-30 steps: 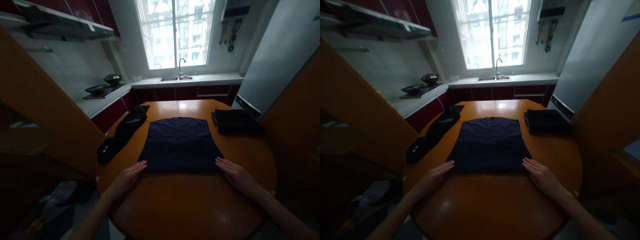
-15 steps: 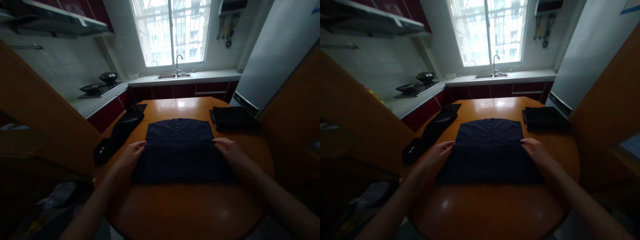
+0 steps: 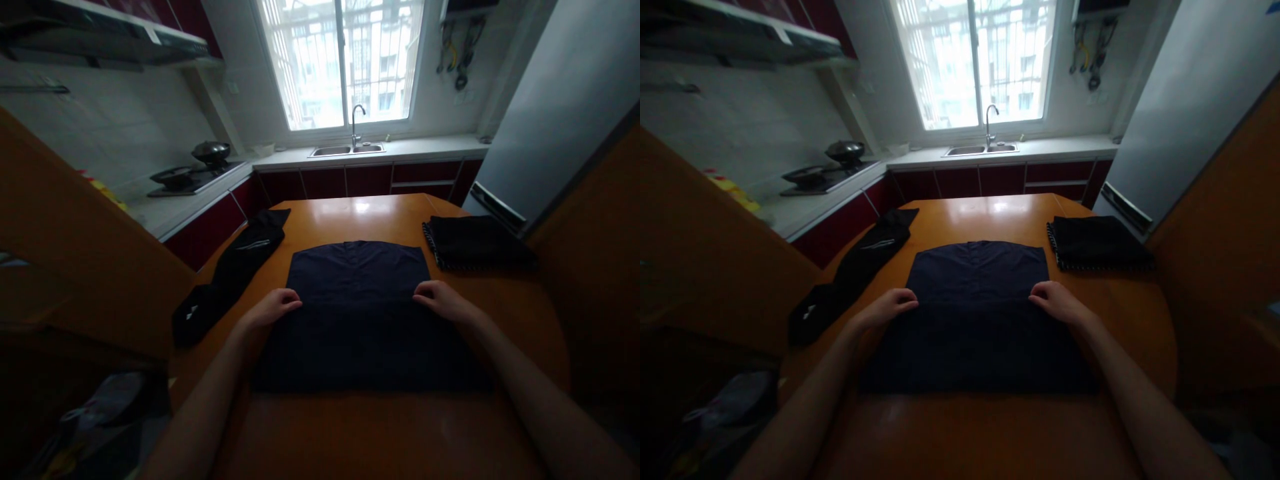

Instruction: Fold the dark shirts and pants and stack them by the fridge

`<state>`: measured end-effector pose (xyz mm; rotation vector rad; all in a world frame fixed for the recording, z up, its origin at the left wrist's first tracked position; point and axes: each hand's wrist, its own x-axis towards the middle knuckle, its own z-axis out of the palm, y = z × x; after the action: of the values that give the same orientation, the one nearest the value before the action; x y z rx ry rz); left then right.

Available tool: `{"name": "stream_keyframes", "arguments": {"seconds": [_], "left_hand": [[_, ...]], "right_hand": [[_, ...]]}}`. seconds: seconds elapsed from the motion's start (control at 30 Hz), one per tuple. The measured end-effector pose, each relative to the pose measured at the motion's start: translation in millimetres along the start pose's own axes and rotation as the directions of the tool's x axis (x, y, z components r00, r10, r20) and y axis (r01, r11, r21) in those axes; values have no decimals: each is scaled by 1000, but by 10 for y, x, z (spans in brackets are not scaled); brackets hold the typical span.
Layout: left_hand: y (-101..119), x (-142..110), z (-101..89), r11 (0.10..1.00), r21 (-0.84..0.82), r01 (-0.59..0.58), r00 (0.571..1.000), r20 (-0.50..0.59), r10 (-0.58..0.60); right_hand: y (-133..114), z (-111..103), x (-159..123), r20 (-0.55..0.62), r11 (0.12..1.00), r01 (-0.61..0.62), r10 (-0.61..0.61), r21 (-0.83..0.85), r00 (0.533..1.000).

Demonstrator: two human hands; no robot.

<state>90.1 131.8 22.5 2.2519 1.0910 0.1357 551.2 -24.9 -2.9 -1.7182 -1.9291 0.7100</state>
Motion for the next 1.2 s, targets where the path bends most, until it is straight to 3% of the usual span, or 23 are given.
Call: {"name": "stream_keyframes", "arguments": {"seconds": [0.3,0.37,0.5,0.6,0.7,0.77,0.87,0.97,1.07,1.2], "left_hand": [[-32,35,68,996,-31,-89,970,-230,80],[-82,79,110,996,-6,-86,959,-273,81],[-161,147,148,994,102,-24,968,-246,49],[-12,89,146,972,235,15,949,-310,61],[409,-67,318,935,348,-69,940,-291,177],[771,-182,593,905,399,-147,939,-232,254],[1221,-307,1110,854,467,-229,929,-159,335],[1386,-372,1457,809,520,-274,921,-101,376],[1306,-430,1499,792,547,-272,923,-86,376],[1066,-583,1343,797,572,-196,938,-128,323]], "right_hand": [[33,40,78,-224,991,28,-56,-127,973],[37,72,125,-233,986,24,-62,-163,971],[58,96,194,-190,976,4,-47,-219,981],[53,-3,164,-171,983,24,-56,-180,984],[-113,-52,40,-189,983,9,-44,-184,981],[-371,89,-82,-239,962,-38,-28,-270,971],[-863,599,-282,-323,933,-25,-99,-359,941],[-1172,1144,-453,-197,897,111,-213,-428,957],[-1147,1340,-577,-122,879,126,-203,-460,971],[-848,1143,-762,-149,866,41,-132,-499,980]]}}
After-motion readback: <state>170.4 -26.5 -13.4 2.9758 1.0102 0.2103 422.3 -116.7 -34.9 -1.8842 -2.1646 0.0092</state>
